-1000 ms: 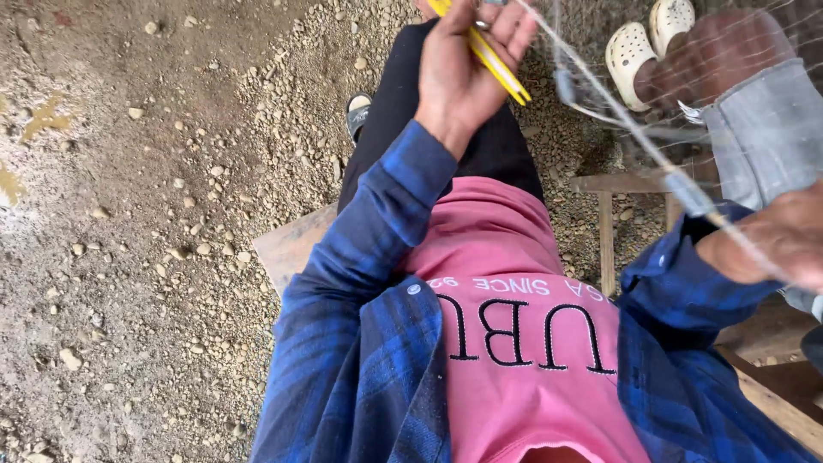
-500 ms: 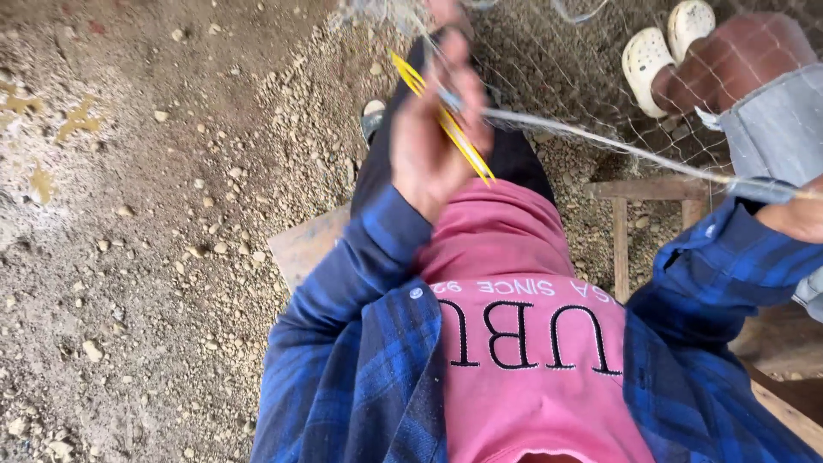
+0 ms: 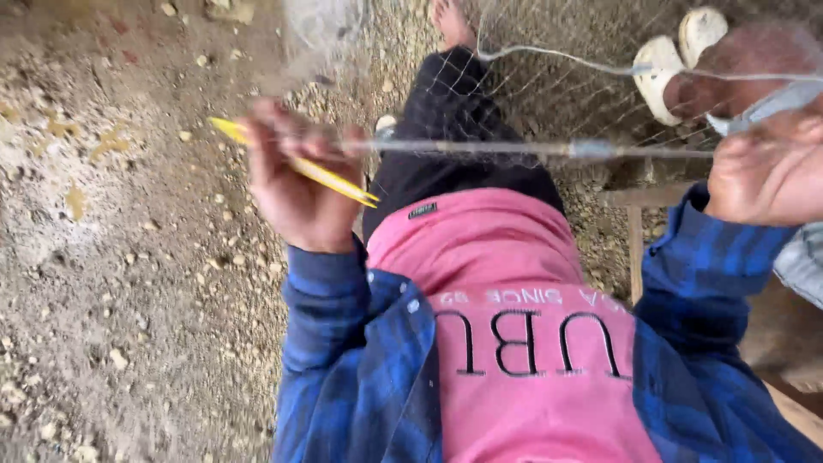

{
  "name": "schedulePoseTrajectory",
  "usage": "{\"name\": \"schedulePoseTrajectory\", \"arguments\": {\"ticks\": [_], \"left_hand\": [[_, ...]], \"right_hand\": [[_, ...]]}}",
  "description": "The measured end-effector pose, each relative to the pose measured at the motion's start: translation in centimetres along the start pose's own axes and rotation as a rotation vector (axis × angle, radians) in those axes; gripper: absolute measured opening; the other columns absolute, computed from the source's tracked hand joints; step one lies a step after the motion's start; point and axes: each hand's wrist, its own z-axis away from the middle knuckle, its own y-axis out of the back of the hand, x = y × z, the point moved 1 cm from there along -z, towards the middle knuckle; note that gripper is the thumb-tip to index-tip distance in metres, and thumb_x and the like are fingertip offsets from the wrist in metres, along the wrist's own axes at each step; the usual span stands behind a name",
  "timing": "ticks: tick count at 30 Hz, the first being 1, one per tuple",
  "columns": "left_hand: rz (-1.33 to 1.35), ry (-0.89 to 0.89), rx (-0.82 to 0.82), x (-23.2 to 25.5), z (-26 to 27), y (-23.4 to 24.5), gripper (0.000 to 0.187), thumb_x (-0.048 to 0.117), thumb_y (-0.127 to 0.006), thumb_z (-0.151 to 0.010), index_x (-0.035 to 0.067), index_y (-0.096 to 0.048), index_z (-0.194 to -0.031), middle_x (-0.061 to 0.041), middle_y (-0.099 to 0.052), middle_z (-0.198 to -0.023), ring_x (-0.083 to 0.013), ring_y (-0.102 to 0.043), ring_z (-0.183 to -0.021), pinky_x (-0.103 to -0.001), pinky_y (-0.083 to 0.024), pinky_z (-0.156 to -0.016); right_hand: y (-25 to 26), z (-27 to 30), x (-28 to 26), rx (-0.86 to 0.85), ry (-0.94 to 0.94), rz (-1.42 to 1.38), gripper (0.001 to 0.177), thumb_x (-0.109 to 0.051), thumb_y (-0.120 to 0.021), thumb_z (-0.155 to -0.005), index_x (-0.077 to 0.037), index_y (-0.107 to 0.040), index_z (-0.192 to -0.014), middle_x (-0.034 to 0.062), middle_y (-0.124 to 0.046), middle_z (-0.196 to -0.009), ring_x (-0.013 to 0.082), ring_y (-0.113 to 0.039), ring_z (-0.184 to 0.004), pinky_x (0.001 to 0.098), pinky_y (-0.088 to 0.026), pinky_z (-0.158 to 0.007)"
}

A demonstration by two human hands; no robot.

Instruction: Repairing a fine-mesh fishing net using a yellow shuttle tool.

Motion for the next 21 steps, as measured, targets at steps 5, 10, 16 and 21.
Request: {"name": "schedulePoseTrajectory", "arguments": {"ticks": [5,10,16,21], "left_hand": [[0.001,0.210,0.201,-2.4,-1.3,4.2,0.022,0.025,-0.045,-0.085,0.020,-0.050,-0.106,0.002,-0.047,-0.062,-0.0082,-0.044,-0.051,-0.026,-0.044,-0.047],[-0.190,0.041,-0.051,-1.6,0.1,-0.4,0.019,0.030,-0.042,-0.087,0.012,-0.048,-0.093,0.003,-0.037,-0.058,-0.0087,-0.037,-0.049,-0.022,-0.034,-0.046],[-0.326,-0.073,0.260,-1.1,-3.5,5.1,0.014,0.030,-0.050,-0.079,0.016,-0.049,-0.078,0.002,-0.041,-0.058,-0.0102,-0.043,-0.053,-0.023,-0.040,-0.045],[-0.519,-0.179,0.331,-0.9,-4.8,7.5,0.012,0.022,-0.043,-0.085,0.013,-0.050,-0.081,-0.004,-0.057,-0.070,-0.0189,-0.062,-0.065,-0.022,-0.043,-0.041]], "right_hand": [[-2.1,-0.5,1.5,0.149,0.187,-0.160,0.042,-0.038,-0.035,-0.094,-0.012,-0.050,-0.124,-0.0039,-0.057,-0.124,0.0018,-0.057,-0.107,0.0289,-0.045,-0.060],[-4.8,-5.8,5.5,0.331,-0.012,0.082,0.044,-0.048,-0.040,-0.085,-0.031,-0.053,-0.124,-0.0043,-0.046,-0.142,0.0213,-0.052,-0.097,0.0453,-0.043,-0.067],[-7.9,-8.7,9.5,0.915,-0.074,0.300,0.065,-0.054,-0.052,-0.056,-0.033,-0.043,-0.116,0.0014,-0.061,-0.098,0.0189,-0.058,-0.064,0.0315,-0.048,-0.052],[-5.9,-7.8,10.7,0.840,-0.082,0.309,0.067,-0.055,-0.052,-0.059,-0.027,-0.045,-0.118,0.0038,-0.052,-0.069,0.0212,-0.056,-0.059,0.0352,-0.051,-0.056]]}}
